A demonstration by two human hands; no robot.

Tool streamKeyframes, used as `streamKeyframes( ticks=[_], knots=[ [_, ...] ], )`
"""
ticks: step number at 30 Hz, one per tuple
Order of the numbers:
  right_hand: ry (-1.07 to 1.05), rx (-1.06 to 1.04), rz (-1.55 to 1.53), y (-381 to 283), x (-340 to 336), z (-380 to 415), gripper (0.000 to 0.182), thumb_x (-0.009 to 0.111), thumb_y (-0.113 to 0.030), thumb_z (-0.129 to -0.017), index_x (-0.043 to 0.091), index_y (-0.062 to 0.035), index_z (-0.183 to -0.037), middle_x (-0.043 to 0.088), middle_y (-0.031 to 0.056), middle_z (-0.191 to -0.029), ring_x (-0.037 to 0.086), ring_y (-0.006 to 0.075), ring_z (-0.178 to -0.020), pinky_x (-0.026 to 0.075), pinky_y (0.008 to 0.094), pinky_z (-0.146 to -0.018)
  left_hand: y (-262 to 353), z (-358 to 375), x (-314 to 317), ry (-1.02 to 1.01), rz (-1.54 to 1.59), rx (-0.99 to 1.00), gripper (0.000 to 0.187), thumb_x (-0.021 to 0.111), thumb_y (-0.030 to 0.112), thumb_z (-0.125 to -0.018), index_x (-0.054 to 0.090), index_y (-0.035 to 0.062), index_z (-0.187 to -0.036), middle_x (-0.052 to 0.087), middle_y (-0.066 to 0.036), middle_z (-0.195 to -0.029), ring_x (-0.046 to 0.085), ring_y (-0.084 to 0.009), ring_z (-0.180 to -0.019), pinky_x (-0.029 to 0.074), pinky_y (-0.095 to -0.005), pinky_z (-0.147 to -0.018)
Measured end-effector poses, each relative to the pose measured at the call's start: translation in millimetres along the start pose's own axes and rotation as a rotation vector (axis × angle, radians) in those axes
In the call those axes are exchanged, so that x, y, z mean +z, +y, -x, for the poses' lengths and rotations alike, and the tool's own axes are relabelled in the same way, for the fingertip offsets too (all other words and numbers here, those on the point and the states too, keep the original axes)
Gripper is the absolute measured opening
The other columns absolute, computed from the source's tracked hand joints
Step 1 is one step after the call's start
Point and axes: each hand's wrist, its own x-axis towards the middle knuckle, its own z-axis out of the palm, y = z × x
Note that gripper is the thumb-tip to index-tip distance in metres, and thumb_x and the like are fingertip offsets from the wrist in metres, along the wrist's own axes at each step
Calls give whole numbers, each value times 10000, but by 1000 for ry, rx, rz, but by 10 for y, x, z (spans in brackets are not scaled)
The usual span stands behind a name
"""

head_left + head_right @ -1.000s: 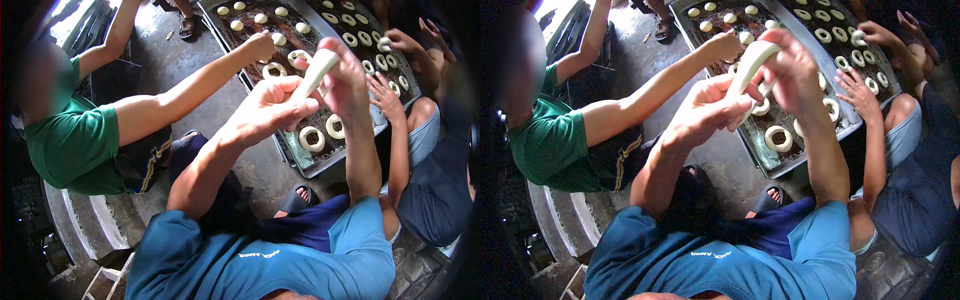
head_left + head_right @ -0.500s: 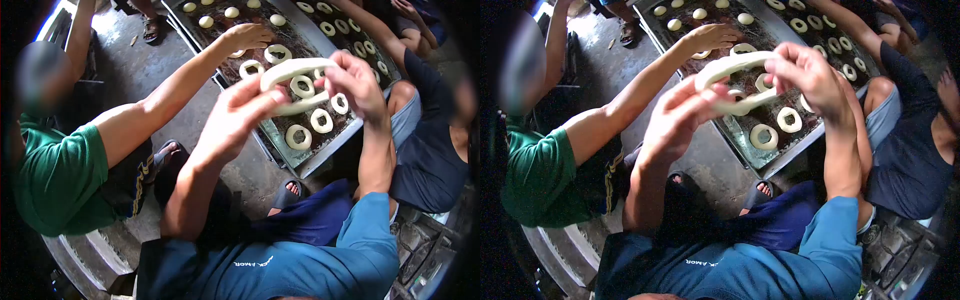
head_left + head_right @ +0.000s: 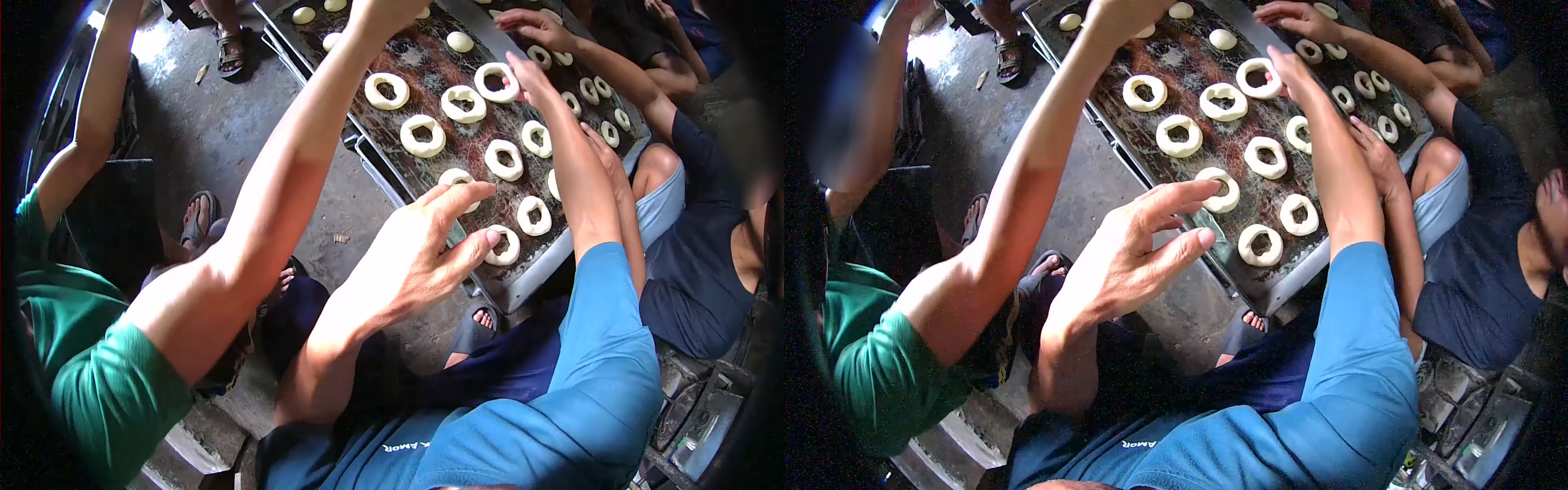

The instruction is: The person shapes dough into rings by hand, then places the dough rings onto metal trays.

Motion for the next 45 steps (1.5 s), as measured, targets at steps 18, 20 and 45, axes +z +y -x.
streamKeyframes(
  ticks=[18, 20, 45],
  knots=[
    [8, -457, 989, -519, 1031, 315, 295, 470, -277, -883, 664, -67, -958, 650, 209, -946, 612, 383, -934, 465, 446, -846, -26, -19, -322, 158, -71, 7, 336, 606, 155, -876, 569, 5, -1175, 607, -179, -1124, 592, -231, -1046, 449, -324, -911],
    [-94, -503, 845, -725, 1344, 500, 343, 443, -282, -890, 653, -55, -1038, 632, 230, -1031, 605, 402, -968, 456, 452, -897, 22, 0, -334, 177, -56, -43, 196, 624, 156, -868, 650, -13, -964, 653, -148, -1018, 627, -206, -932, 483, -315, -826],
    [-495, -405, -515, -869, 896, 2336, 358, 664, -67, -794, 529, -26, -1123, 602, 80, -962, 587, 120, -877, 500, 264, -791, -276, -151, -130, 681, -37, -2, 563, 591, 267, -901, 384, -45, -1321, 540, -172, -1207, 562, -175, -1029, 461, -284, -857]
  ],
)
